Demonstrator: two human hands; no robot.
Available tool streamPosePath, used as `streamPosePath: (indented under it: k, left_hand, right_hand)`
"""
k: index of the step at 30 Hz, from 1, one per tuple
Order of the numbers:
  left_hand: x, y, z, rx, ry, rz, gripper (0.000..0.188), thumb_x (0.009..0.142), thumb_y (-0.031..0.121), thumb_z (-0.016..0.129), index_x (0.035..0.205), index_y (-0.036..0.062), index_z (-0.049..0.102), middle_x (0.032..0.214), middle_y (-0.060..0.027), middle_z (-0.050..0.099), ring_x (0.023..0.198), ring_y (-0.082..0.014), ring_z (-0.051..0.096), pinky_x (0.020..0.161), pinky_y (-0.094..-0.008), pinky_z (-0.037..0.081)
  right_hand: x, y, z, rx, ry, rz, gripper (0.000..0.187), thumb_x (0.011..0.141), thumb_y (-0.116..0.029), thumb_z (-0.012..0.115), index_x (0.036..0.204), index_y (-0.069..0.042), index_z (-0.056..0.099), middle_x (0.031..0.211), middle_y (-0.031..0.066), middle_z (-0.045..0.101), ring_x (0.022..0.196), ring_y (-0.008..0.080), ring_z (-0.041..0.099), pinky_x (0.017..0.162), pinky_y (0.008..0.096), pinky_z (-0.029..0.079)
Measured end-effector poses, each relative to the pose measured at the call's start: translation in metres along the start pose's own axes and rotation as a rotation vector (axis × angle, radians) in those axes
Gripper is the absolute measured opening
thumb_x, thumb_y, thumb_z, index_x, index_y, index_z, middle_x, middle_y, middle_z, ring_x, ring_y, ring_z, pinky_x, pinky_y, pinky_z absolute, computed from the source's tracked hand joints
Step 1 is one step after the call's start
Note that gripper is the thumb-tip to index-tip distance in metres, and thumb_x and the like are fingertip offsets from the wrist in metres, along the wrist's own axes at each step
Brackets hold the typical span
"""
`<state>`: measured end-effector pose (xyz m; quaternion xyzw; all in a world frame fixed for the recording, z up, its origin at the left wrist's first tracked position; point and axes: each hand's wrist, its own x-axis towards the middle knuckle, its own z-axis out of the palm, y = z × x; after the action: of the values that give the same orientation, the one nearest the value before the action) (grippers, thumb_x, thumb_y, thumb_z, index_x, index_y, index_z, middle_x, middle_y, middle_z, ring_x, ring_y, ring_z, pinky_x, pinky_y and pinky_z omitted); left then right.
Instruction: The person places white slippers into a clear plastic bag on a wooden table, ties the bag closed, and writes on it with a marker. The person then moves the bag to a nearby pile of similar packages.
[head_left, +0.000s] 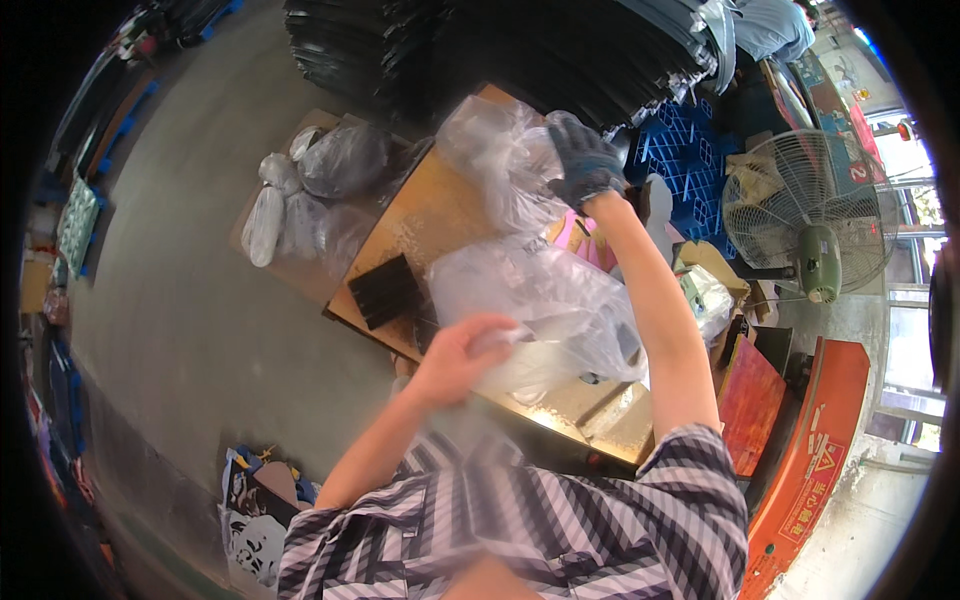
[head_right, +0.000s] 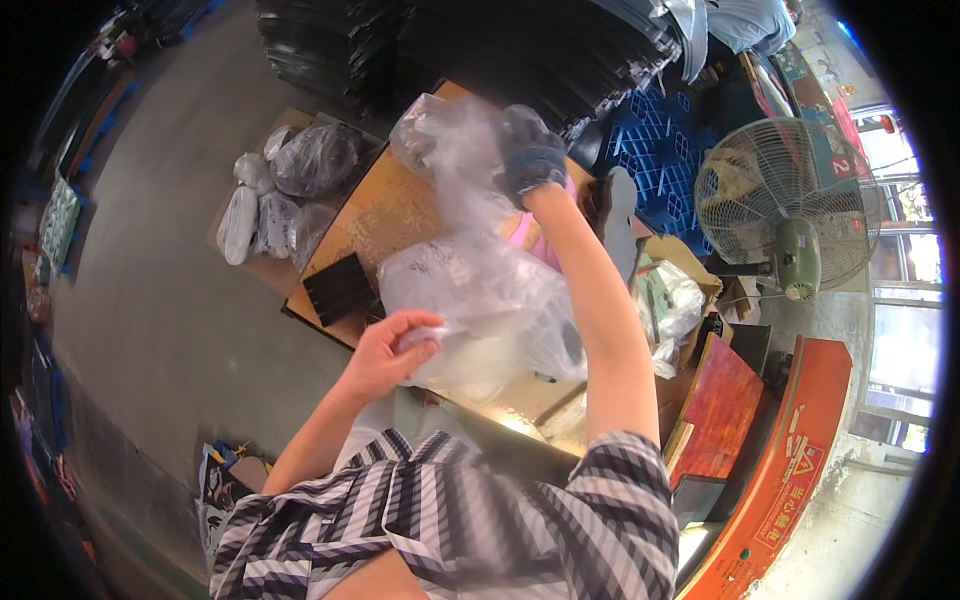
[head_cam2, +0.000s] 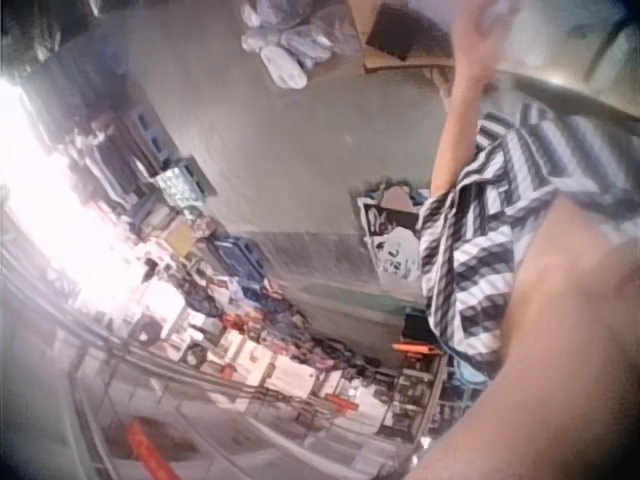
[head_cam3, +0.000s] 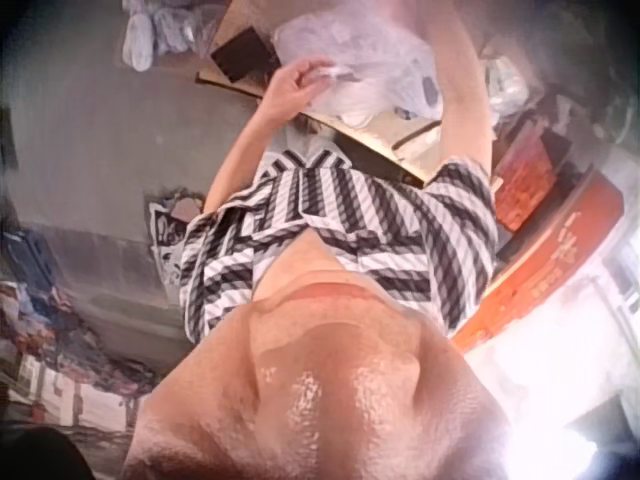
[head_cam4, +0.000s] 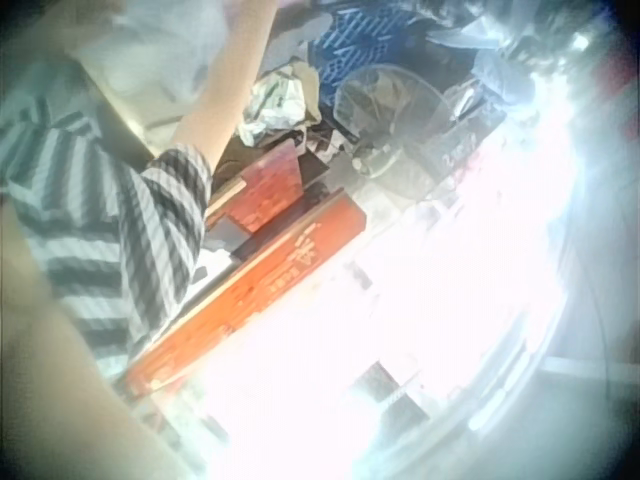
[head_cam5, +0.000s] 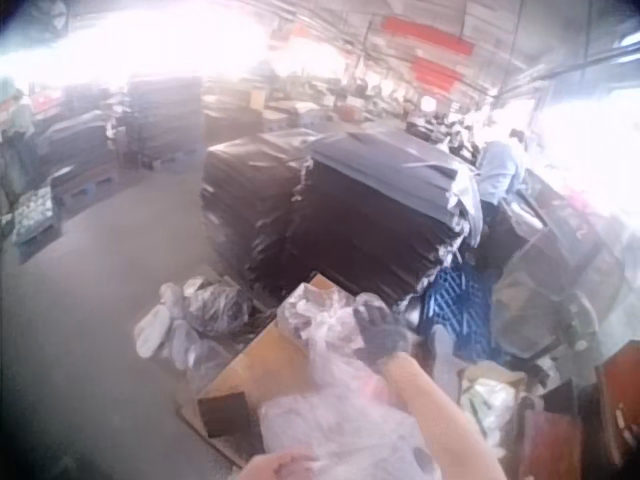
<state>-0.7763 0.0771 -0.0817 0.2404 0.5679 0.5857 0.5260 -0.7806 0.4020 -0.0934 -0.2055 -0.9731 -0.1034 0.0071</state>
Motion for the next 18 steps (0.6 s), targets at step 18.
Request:
streamPosePath:
  k: [18]
  left_hand:
    - [0.031,0.014,-0.031,-0.342,-0.020,0.153,0.065,0.074,-0.011,0.044,0.136,0.0075,0.039,0.123,-0.0078,0.057,0.057,-0.0052,0.043,0.055,-0.0199,0.042]
  right_hand:
    - [-0.106,0.089,-0.125,0.946,0.451,0.520,0.031,0.085,-0.005,0.059,0.115,0.000,0.057,0.105,0.0136,0.064,0.102,0.0211,0.058,0.087,0.0381,0.049]
